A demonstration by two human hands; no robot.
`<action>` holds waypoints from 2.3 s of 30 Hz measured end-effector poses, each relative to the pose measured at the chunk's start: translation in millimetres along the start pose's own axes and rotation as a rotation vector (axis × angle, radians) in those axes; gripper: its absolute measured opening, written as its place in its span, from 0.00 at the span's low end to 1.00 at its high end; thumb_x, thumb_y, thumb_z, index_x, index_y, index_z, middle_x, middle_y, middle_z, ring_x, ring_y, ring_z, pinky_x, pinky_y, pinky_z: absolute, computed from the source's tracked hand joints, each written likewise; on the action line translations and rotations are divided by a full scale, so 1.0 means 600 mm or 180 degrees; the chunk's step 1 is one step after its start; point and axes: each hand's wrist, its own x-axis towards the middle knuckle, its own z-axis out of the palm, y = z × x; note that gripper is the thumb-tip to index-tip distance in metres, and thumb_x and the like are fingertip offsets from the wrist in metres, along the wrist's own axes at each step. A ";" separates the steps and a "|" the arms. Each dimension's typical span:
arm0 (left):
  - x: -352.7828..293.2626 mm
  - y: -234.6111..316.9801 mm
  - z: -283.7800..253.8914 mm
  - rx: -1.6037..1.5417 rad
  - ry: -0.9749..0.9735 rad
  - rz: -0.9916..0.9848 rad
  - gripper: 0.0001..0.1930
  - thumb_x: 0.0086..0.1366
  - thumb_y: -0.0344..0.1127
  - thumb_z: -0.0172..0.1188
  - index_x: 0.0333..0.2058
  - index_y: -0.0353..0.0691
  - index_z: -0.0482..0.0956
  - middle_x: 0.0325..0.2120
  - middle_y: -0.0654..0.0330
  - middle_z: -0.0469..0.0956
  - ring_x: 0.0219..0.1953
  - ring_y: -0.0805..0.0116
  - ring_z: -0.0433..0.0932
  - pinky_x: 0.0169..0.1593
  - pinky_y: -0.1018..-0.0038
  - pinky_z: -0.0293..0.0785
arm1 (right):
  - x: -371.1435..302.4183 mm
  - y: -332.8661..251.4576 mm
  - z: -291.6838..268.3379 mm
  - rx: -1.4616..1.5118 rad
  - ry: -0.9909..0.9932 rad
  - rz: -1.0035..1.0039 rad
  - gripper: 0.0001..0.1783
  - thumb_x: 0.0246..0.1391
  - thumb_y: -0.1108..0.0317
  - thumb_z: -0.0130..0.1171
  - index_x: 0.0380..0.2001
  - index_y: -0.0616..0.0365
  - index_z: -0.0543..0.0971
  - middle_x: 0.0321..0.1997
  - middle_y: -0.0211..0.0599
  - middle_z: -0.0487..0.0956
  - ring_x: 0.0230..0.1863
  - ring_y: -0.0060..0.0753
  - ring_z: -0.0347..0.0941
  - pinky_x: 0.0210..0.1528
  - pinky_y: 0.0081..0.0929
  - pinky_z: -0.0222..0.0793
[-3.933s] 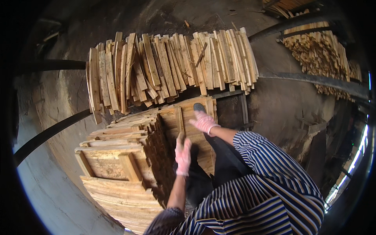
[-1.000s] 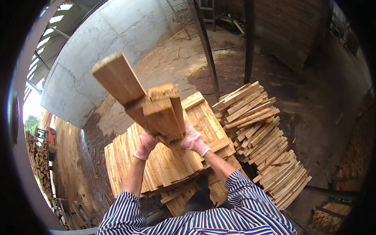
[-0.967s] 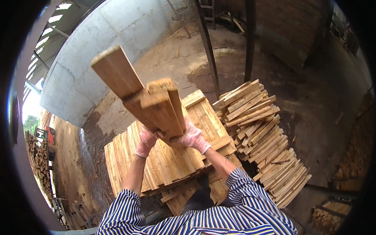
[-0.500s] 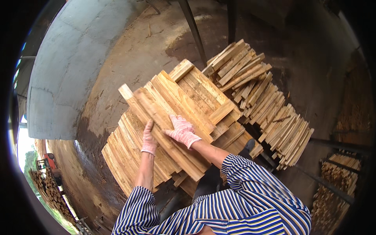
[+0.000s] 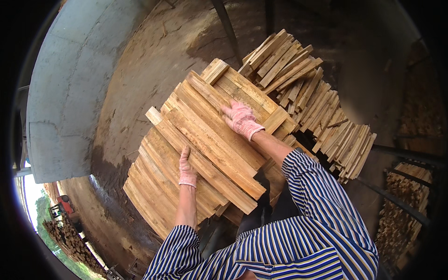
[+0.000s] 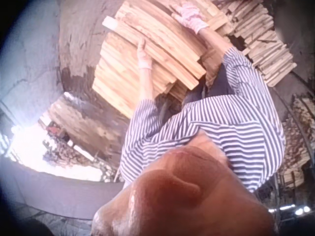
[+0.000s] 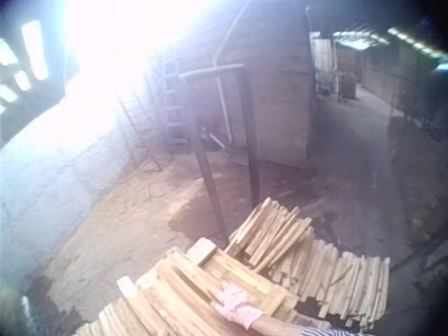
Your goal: The person repeatedly picks up small wooden planks from a large pile and stacks them onto a wooden pallet. They arrange the planks in neat rows, building up the stack layer by layer.
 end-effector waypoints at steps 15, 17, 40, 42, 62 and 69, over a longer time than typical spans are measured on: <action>0.001 0.017 -0.030 -0.0944 -0.1435 -0.0345 0.24 0.68 0.43 0.61 0.59 0.38 0.73 0.54 0.51 0.78 0.55 0.51 0.78 0.58 0.49 0.77 | -0.127 -0.150 0.042 0.1962 -0.0477 0.0373 0.49 0.50 0.45 0.69 0.73 0.38 0.60 0.69 0.62 0.62 0.69 0.57 0.61 0.69 0.44 0.61; -0.004 0.021 -0.002 -0.1080 -0.1580 -0.0392 0.25 0.68 0.44 0.61 0.60 0.38 0.72 0.56 0.50 0.77 0.56 0.49 0.77 0.58 0.46 0.75 | -0.127 -0.131 0.029 0.2238 -0.0330 0.0310 0.52 0.47 0.47 0.74 0.73 0.35 0.60 0.70 0.58 0.63 0.72 0.54 0.59 0.71 0.43 0.58; 0.059 0.056 0.178 0.0565 -0.0532 -0.0516 0.46 0.66 0.74 0.43 0.71 0.45 0.56 0.70 0.54 0.59 0.69 0.53 0.62 0.69 0.51 0.62 | -0.097 -0.110 0.010 0.1118 -0.0217 0.0012 0.45 0.57 0.38 0.59 0.73 0.43 0.60 0.67 0.52 0.68 0.69 0.55 0.63 0.69 0.41 0.63; 0.041 0.044 0.215 0.0604 -0.0473 -0.0549 0.47 0.66 0.75 0.43 0.71 0.46 0.55 0.70 0.54 0.59 0.69 0.53 0.62 0.68 0.51 0.63 | -0.091 -0.068 0.018 0.1841 -0.0157 0.0247 0.48 0.53 0.36 0.62 0.73 0.39 0.60 0.66 0.50 0.70 0.69 0.51 0.64 0.70 0.41 0.62; 0.061 0.033 0.162 -0.0322 -0.0546 -0.0308 0.44 0.64 0.74 0.49 0.57 0.33 0.70 0.50 0.43 0.75 0.52 0.43 0.74 0.58 0.46 0.71 | 0.082 0.012 -0.062 -0.1115 0.0774 0.0083 0.24 0.66 0.55 0.48 0.60 0.53 0.72 0.65 0.49 0.69 0.68 0.49 0.62 0.67 0.48 0.60; -0.012 0.102 0.042 -0.1746 0.0248 0.0686 0.34 0.69 0.69 0.48 0.59 0.48 0.68 0.50 0.49 0.77 0.51 0.46 0.76 0.55 0.45 0.74 | -0.116 -0.236 -0.031 -0.0158 -0.0996 -0.1087 0.43 0.55 0.40 0.60 0.71 0.36 0.59 0.61 0.55 0.70 0.60 0.55 0.71 0.58 0.50 0.69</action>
